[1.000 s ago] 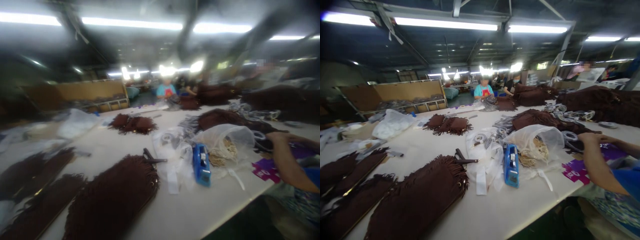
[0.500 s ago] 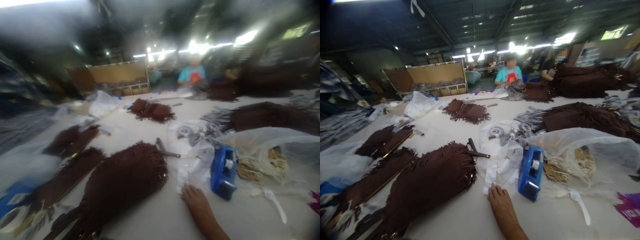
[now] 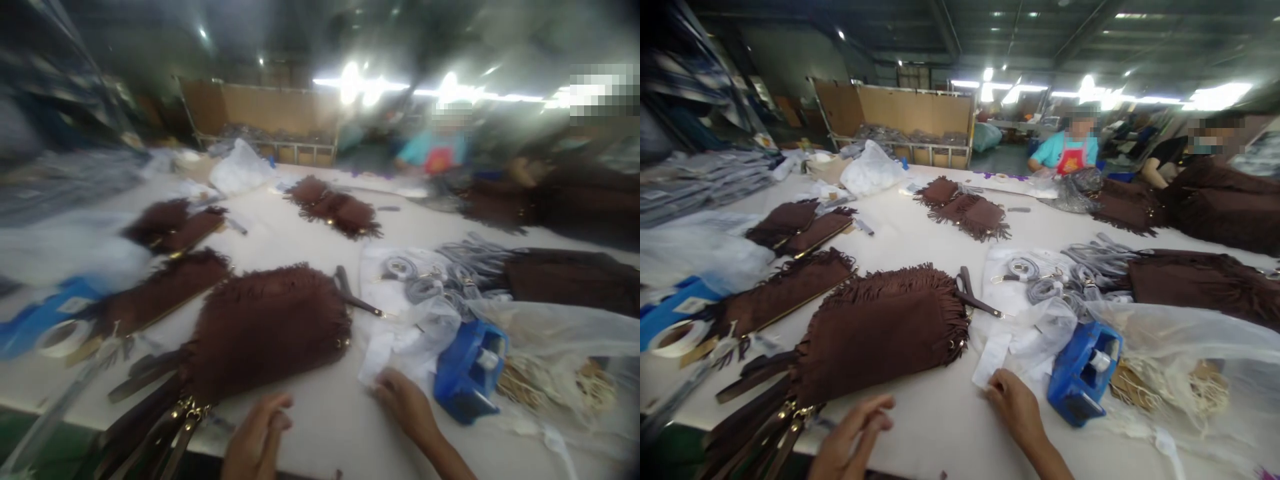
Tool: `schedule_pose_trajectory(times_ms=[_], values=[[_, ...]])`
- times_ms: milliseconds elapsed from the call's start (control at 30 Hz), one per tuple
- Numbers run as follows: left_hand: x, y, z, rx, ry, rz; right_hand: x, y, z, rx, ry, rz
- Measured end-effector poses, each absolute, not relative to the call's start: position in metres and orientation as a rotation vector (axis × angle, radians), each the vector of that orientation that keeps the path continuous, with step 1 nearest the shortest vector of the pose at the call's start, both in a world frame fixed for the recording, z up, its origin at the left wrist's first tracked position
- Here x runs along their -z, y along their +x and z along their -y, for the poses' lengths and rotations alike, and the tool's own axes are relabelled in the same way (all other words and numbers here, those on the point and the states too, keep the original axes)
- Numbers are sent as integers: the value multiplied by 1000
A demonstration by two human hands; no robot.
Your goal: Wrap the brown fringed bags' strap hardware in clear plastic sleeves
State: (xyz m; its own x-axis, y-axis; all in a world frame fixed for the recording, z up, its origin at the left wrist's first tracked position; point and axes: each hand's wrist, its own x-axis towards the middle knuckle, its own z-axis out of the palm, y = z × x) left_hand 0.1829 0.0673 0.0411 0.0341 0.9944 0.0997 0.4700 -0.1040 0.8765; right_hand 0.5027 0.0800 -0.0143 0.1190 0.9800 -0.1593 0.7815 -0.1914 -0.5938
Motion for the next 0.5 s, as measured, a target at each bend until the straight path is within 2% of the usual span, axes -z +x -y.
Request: schedule_pose_trajectory(times_ms=[167,267,367,500], values=[[-1,296,-105,-677,1931,-899,7,509,-85,-985,-1869,1539],[22,325,-120,-567,1987,-851,-14,507,-77,-836,-1951,1465],[31,335,-128,-616,1925,-856,-48,491,-58,-571,-2030,1600],[13,314,-129,-700,1736,-950,-78,461,-36,-748,-1896,1964]])
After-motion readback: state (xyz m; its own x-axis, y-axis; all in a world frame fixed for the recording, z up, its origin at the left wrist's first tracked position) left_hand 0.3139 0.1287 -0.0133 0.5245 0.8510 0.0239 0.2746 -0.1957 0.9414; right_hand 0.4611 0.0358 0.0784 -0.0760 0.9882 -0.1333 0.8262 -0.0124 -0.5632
